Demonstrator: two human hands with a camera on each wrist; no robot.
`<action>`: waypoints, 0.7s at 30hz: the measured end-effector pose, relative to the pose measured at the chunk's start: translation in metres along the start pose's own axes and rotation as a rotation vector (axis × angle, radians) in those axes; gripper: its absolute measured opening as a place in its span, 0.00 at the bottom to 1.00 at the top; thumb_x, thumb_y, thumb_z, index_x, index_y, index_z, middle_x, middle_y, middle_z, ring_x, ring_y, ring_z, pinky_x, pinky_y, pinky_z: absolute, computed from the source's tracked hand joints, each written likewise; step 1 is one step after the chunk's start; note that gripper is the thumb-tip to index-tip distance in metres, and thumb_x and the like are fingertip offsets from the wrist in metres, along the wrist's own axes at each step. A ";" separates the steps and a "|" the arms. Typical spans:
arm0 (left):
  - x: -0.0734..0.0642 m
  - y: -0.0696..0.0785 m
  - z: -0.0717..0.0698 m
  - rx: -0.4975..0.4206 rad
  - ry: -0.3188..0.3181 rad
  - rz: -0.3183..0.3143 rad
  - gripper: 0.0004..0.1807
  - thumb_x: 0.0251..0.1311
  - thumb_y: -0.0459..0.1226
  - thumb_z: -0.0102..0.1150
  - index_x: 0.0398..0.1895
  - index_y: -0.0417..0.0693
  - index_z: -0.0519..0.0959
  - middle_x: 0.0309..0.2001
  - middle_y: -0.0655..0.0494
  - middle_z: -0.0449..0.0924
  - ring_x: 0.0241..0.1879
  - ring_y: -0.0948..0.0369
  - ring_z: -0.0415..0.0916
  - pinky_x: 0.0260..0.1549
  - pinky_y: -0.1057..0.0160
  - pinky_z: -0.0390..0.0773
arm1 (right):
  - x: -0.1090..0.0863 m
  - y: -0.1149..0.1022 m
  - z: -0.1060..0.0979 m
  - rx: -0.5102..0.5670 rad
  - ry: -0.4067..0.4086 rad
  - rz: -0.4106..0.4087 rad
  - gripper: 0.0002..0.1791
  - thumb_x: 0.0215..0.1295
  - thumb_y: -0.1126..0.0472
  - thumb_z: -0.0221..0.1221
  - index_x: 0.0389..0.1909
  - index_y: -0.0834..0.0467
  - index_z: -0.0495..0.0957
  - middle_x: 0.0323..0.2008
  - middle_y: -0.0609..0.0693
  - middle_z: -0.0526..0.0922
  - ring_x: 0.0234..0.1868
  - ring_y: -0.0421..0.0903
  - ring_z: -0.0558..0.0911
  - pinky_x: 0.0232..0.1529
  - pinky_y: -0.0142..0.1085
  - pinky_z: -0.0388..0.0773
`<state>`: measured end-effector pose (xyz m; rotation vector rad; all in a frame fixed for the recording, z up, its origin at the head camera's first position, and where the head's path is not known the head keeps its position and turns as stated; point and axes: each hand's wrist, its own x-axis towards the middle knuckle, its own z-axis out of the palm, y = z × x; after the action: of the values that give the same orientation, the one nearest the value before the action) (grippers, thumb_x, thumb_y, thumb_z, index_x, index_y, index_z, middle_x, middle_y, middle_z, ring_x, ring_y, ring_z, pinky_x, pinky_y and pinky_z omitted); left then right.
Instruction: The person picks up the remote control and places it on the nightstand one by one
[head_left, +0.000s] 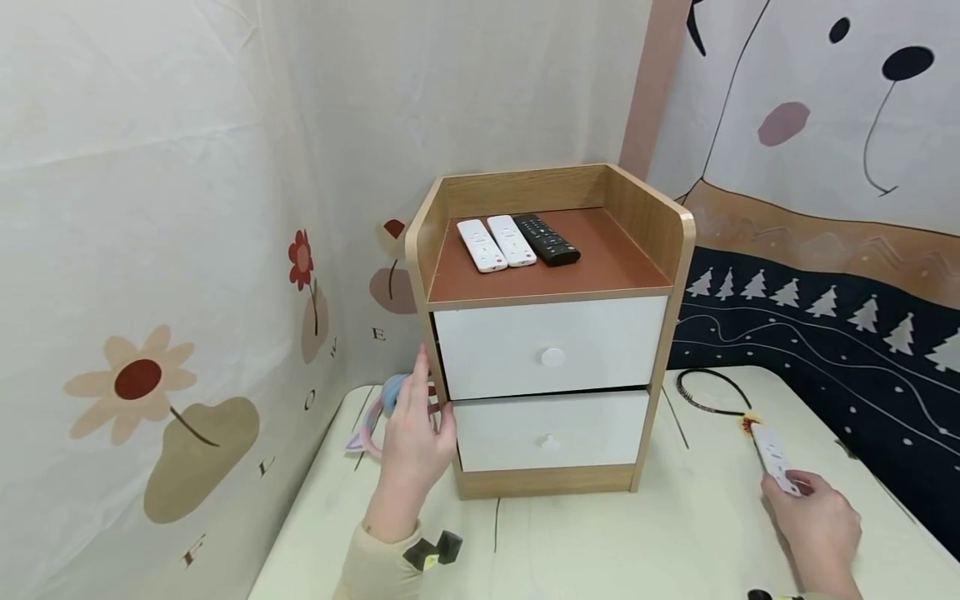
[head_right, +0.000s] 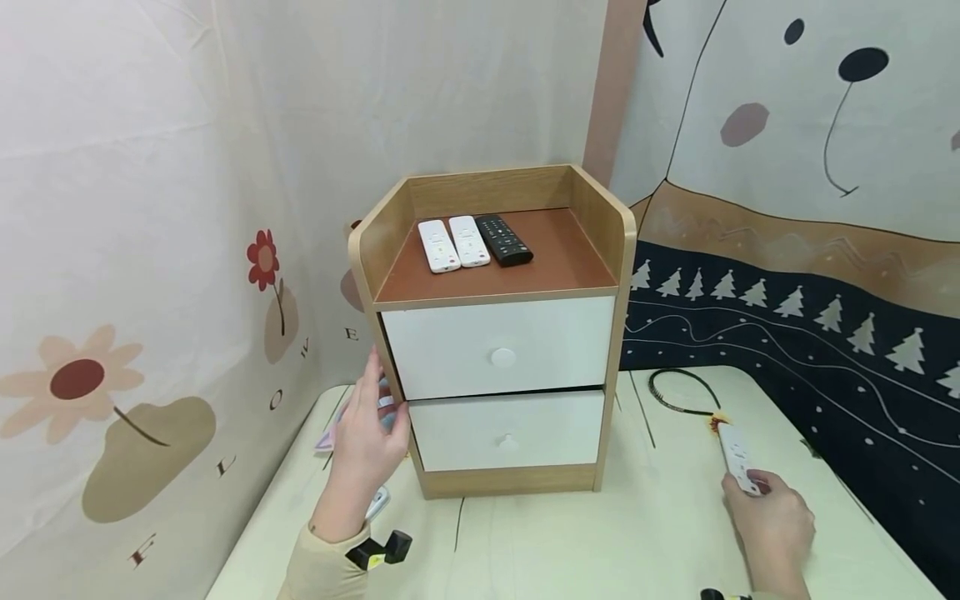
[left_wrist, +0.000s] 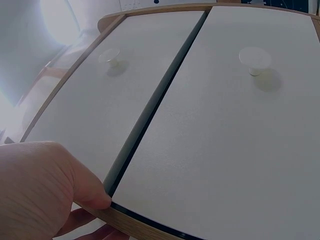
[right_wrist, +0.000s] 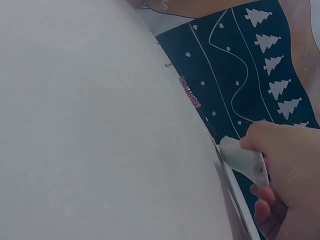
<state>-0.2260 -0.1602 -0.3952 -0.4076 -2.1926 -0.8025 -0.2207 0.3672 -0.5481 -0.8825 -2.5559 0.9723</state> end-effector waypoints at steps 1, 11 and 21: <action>0.001 0.000 0.001 -0.002 -0.005 -0.002 0.50 0.68 0.25 0.65 0.90 0.41 0.52 0.63 0.34 0.78 0.47 0.45 0.90 0.41 0.52 0.96 | 0.000 -0.002 -0.001 0.013 0.009 0.003 0.34 0.73 0.47 0.62 0.68 0.70 0.77 0.65 0.75 0.81 0.62 0.74 0.78 0.58 0.64 0.72; -0.002 -0.003 0.001 0.008 -0.014 -0.015 0.50 0.68 0.25 0.64 0.90 0.41 0.52 0.64 0.34 0.78 0.47 0.46 0.91 0.41 0.49 0.96 | -0.009 -0.030 -0.007 0.087 0.097 -0.117 0.31 0.70 0.45 0.66 0.62 0.65 0.84 0.60 0.70 0.87 0.55 0.68 0.83 0.40 0.47 0.71; -0.001 -0.003 0.004 0.011 0.001 0.008 0.50 0.67 0.25 0.64 0.90 0.40 0.52 0.63 0.33 0.78 0.43 0.46 0.91 0.38 0.51 0.95 | -0.026 -0.082 -0.018 0.160 0.222 -0.284 0.26 0.66 0.49 0.70 0.57 0.63 0.88 0.50 0.67 0.90 0.43 0.58 0.84 0.33 0.36 0.65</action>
<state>-0.2292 -0.1601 -0.3994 -0.4094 -2.1924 -0.7855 -0.2296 0.3119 -0.4807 -0.5326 -2.2996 0.9198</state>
